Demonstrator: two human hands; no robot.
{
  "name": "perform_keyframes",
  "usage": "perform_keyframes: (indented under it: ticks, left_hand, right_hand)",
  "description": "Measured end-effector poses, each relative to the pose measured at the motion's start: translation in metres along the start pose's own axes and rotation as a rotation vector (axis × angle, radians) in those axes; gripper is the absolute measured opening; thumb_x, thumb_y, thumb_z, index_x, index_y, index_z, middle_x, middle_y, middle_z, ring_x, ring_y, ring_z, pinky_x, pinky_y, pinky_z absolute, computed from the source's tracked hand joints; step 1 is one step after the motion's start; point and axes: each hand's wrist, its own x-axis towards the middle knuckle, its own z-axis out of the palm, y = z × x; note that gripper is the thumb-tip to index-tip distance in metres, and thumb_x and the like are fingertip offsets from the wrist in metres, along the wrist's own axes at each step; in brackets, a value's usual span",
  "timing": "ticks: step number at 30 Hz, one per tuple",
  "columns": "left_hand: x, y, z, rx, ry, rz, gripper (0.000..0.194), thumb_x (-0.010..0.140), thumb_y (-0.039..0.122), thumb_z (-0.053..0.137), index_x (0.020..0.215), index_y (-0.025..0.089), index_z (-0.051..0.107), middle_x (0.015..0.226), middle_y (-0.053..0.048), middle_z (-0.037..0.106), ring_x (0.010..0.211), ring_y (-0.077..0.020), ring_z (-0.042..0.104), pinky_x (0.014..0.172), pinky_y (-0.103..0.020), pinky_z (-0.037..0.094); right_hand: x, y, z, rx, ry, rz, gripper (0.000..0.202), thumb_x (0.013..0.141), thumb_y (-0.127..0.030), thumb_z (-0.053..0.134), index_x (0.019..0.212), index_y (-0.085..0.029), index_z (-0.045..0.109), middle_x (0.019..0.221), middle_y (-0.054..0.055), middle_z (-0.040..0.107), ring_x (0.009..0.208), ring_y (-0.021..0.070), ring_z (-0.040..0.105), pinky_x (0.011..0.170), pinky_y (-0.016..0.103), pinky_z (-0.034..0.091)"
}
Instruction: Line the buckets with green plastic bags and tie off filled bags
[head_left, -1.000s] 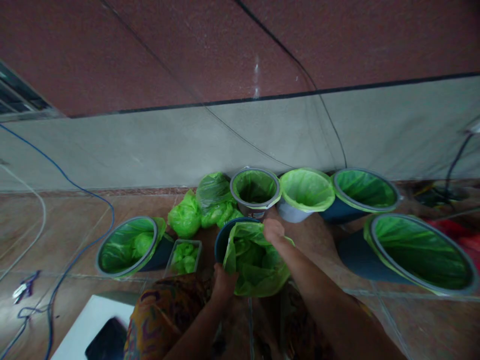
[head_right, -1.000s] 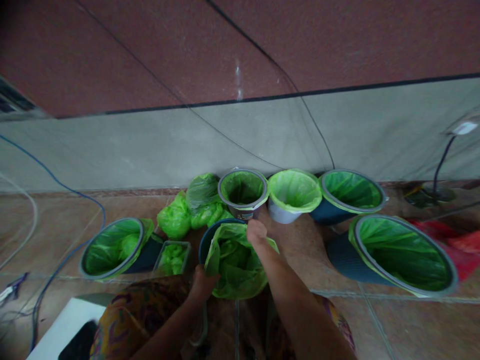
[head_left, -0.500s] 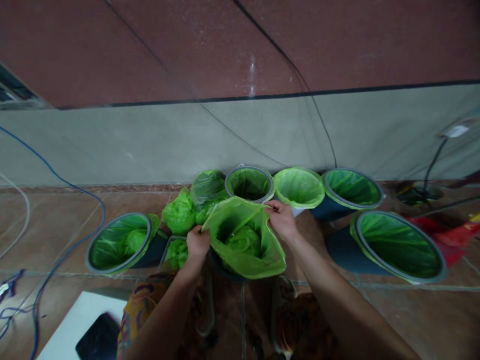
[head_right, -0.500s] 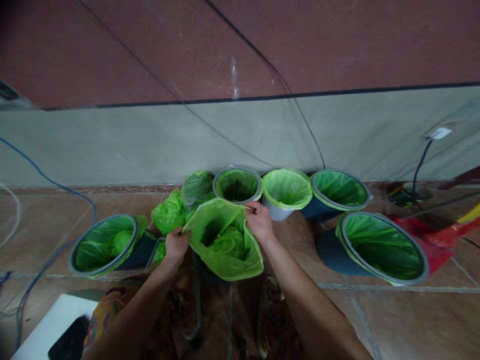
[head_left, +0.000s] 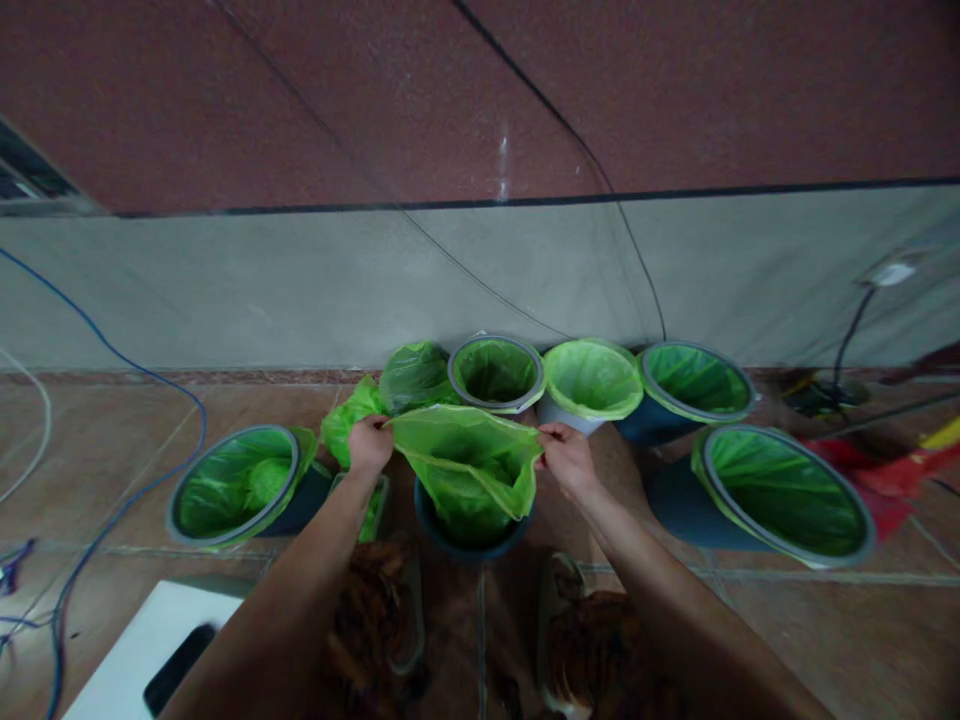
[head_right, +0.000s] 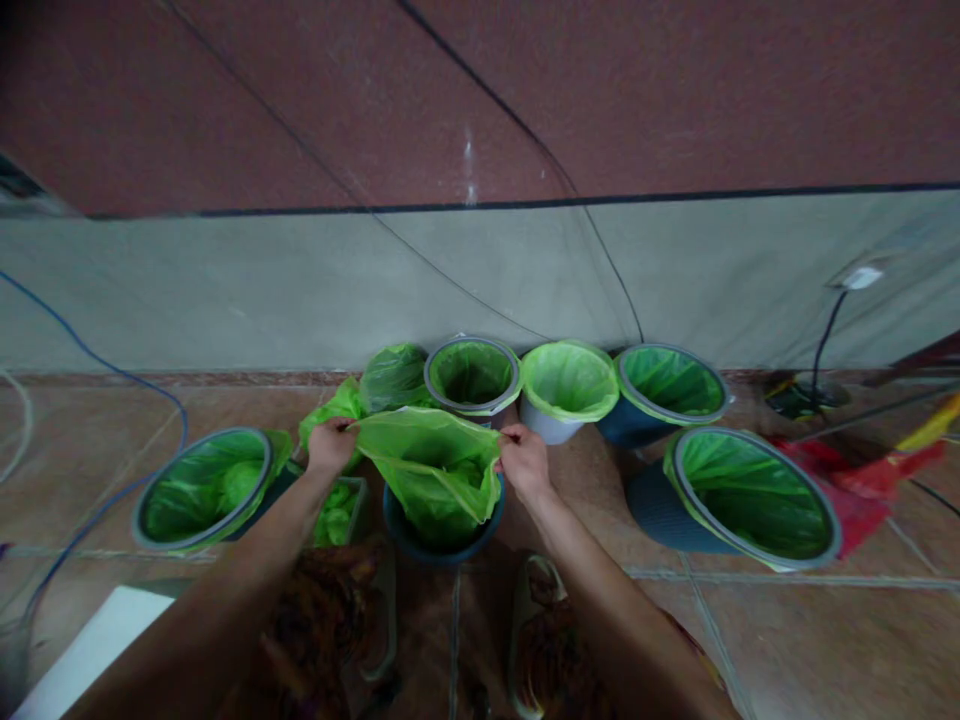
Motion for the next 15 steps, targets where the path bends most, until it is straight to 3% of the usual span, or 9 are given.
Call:
perform_keyframes:
  ticks: [3,5,8,10,15]
  left_hand:
    - [0.006,-0.001,-0.005,-0.014,-0.014,0.014,0.027,0.084,0.024,0.059,0.104,0.014,0.074,0.1,-0.008,0.077,0.092,-0.021,0.071,0.079,-0.026,0.053]
    - [0.002,-0.005,-0.001,0.045,-0.115,-0.002,0.026,0.085,0.024,0.059,0.105,0.014,0.073,0.105,-0.009,0.076,0.098,-0.0229,0.069,0.082,-0.028,0.052]
    - [-0.015,-0.011,0.017,0.093,-0.357,-0.07,0.019,0.084,0.027,0.064,0.093,0.013,0.072,0.093,-0.01,0.075,0.094,-0.0243,0.07,0.077,-0.028,0.051]
    - [-0.029,-0.014,0.032,0.068,-0.436,-0.132,0.025,0.089,0.034,0.06,0.093,0.012,0.07,0.085,-0.01,0.073,0.084,-0.0226,0.07,0.07,-0.028,0.052]
    - [-0.061,-0.012,0.055,-0.022,-0.627,-0.272,0.033,0.088,0.043,0.062,0.096,0.012,0.065,0.083,-0.012,0.071,0.078,-0.0238,0.071,0.061,-0.027,0.052]
  right_hand:
    - [-0.003,-0.002,-0.005,-0.082,0.025,-0.108,0.02,0.078,-0.031,0.049,0.086,-0.02,0.064,0.065,-0.001,0.064,0.047,0.0142,0.057,0.049,0.026,0.047]
    - [0.0,0.0,-0.009,-0.298,0.027,-0.132,0.022,0.081,-0.028,0.047,0.086,-0.02,0.067,0.07,0.002,0.068,0.057,0.0162,0.064,0.057,0.026,0.05]
    - [0.008,0.005,-0.013,-0.693,-0.093,-0.083,0.02,0.08,-0.021,0.052,0.079,-0.018,0.071,0.08,0.007,0.074,0.08,0.0206,0.071,0.071,0.027,0.051]
    - [0.011,0.009,-0.013,-0.877,-0.191,-0.067,0.018,0.082,-0.024,0.056,0.078,-0.018,0.073,0.089,0.011,0.076,0.09,0.0241,0.072,0.077,0.03,0.052]
    - [0.017,0.016,-0.011,-1.057,-0.213,-0.115,0.026,0.086,-0.022,0.055,0.103,-0.014,0.073,0.106,0.016,0.075,0.1,0.0267,0.071,0.083,0.033,0.052]
